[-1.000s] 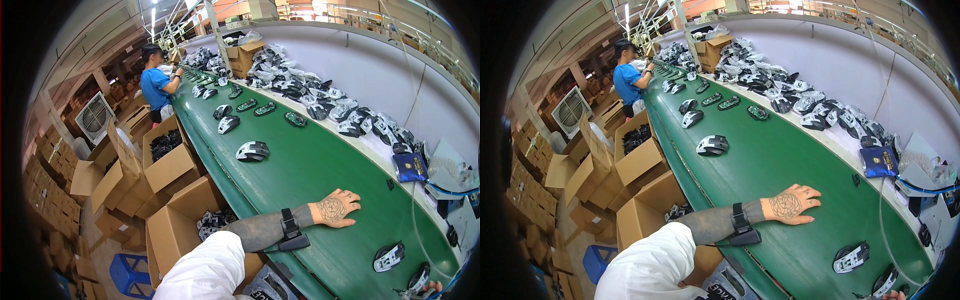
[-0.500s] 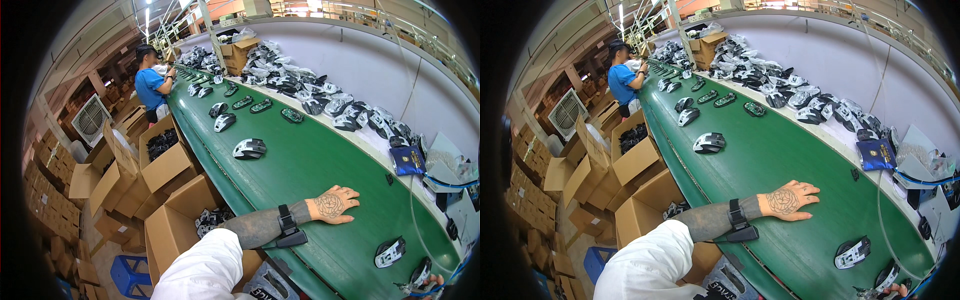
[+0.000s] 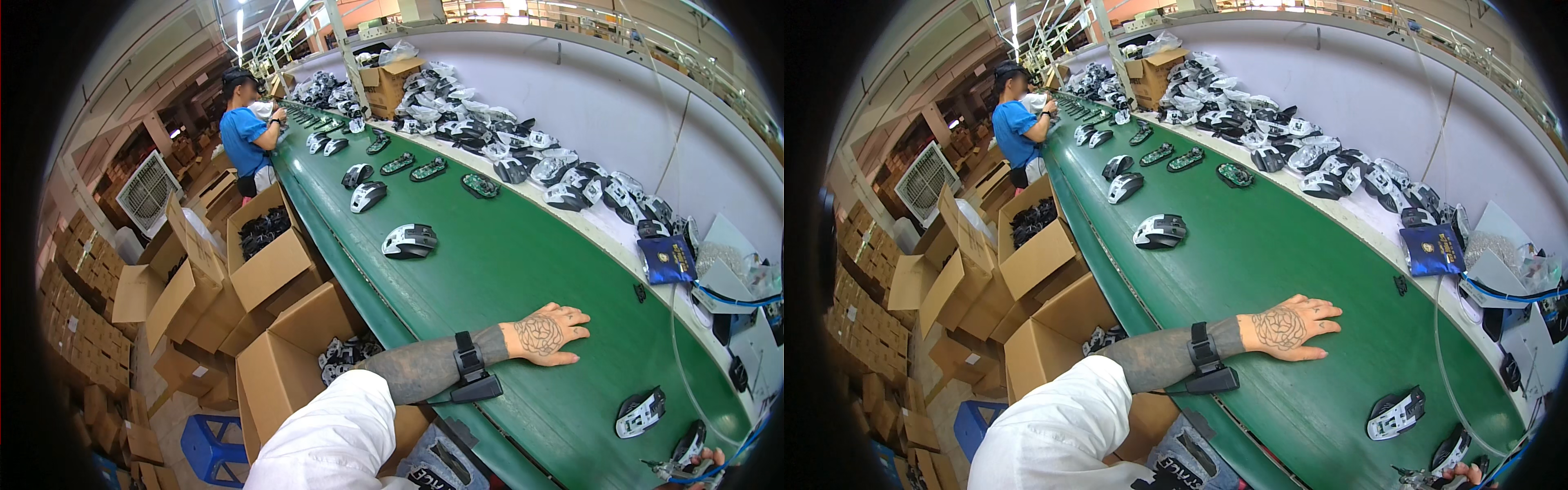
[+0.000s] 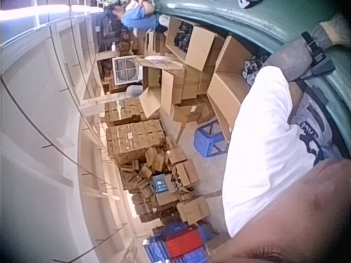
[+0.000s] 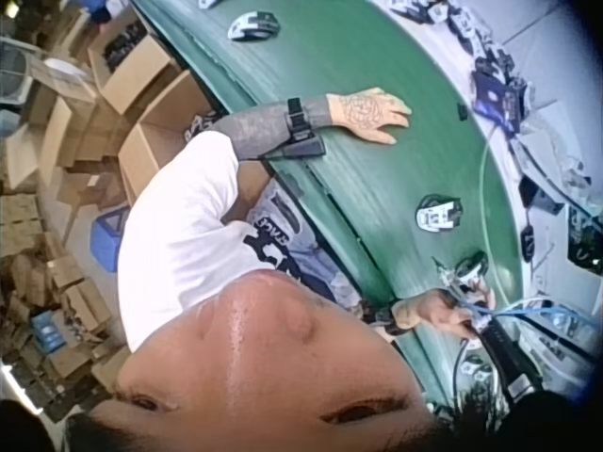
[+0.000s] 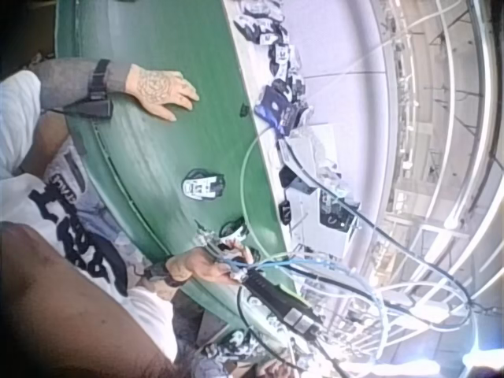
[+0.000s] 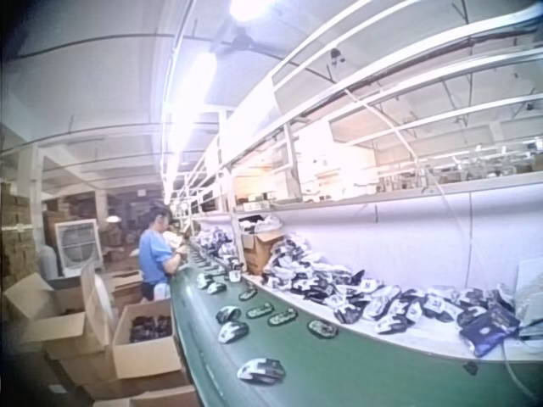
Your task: The recorder uses a pneumatic screwdriver to fasten components onto computer mice on an assembly line.
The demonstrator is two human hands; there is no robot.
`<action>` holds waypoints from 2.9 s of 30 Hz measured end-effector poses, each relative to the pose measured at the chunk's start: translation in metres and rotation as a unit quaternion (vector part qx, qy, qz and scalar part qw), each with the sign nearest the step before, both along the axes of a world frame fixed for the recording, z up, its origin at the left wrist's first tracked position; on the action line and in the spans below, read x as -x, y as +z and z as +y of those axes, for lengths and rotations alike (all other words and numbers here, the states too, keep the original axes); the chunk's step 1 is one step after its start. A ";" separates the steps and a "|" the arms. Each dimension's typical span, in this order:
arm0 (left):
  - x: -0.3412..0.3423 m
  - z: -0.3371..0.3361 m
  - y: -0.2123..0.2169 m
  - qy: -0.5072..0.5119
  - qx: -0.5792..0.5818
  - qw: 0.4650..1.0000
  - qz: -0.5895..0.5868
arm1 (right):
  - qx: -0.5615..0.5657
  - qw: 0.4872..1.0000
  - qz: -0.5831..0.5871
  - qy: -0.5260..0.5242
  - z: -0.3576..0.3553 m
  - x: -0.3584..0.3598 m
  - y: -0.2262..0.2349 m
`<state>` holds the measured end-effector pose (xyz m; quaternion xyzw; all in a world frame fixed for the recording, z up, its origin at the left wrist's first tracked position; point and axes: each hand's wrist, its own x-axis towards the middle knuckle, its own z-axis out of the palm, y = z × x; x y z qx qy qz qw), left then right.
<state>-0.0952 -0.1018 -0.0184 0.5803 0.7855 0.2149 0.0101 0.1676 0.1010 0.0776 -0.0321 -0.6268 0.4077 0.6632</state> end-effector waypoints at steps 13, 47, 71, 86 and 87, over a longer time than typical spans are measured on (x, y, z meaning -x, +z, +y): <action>-0.003 0.003 -0.001 -0.001 -0.010 1.000 -0.004 | -0.002 1.000 -0.011 0.003 0.000 -0.004 0.002; -0.006 0.010 0.013 -0.075 -0.034 0.997 0.007 | 0.109 0.991 -0.037 0.067 0.024 -0.029 -0.019; -0.008 0.002 0.002 -0.077 -0.005 0.996 -0.034 | 0.114 0.990 -0.080 0.006 0.018 -0.021 -0.018; -0.006 0.003 0.002 -0.091 -0.017 0.995 -0.021 | 0.012 0.999 -0.040 -0.034 -0.002 -0.003 0.003; -0.013 0.000 0.002 -0.075 -0.027 0.995 -0.057 | 0.014 0.995 -0.071 -0.069 -0.002 -0.005 0.002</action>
